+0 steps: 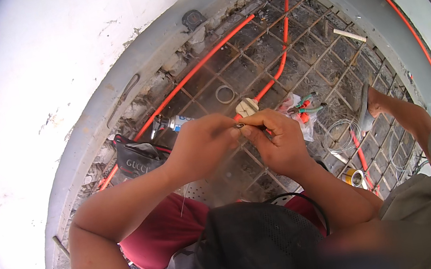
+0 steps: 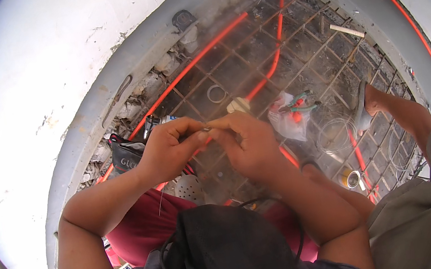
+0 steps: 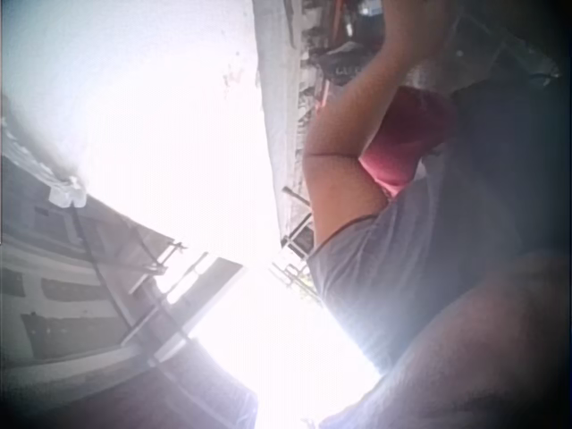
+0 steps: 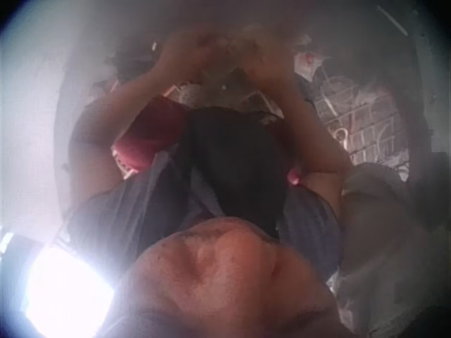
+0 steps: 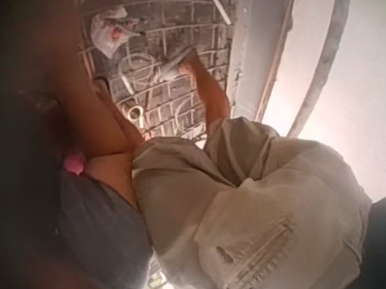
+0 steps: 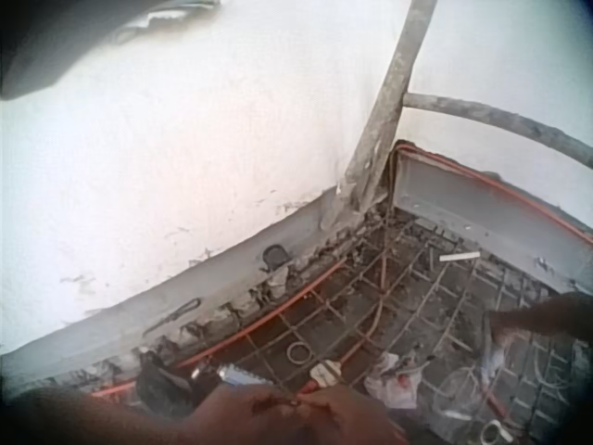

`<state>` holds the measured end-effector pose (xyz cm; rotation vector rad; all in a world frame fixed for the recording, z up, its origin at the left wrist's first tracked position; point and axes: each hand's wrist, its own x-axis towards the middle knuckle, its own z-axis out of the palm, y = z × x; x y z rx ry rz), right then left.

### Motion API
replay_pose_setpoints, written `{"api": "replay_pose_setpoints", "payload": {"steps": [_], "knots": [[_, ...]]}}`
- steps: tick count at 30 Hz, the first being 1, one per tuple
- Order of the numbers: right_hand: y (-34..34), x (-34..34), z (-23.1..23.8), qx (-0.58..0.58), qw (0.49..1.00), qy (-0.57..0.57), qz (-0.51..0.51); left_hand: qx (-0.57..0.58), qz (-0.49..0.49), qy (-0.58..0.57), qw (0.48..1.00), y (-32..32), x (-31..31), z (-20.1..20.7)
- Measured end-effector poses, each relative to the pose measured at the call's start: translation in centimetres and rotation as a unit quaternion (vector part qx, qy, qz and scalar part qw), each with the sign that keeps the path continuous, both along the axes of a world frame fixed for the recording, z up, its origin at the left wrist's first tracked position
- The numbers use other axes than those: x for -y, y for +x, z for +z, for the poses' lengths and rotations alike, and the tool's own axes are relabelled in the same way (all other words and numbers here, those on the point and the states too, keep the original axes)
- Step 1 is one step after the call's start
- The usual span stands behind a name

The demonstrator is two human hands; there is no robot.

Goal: The person strips wire ends with pliers and ties wires to a metal grid on the floor. They handle red conduits and various colored wires while a coworker works nearby.

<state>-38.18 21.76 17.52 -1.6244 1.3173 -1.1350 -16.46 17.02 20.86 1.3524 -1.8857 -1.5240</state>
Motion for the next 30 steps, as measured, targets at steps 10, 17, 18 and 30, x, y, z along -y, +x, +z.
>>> {"api": "replay_pose_setpoints", "payload": {"steps": [10,17,18,30], "knots": [[-0.5,0.3,-1.5,0.137,0.985,0.101,0.017,-0.03,0.024,0.084,0.996,-0.4,0.5,-0.1],[0.0,1.0,-1.5,0.308,0.92,0.243,0.019,-0.002,0.055,0.013,0.998,-1.0,0.0,-1.0],[0.4,0.9,-1.6,0.334,0.908,0.251,0.022,0.005,0.059,-0.005,0.998,-1.1,0.1,-1.1],[-0.7,1.9,-1.3,0.139,0.955,0.238,0.112,-0.115,0.028,0.153,0.981,-1.0,1.3,-1.3]]}}
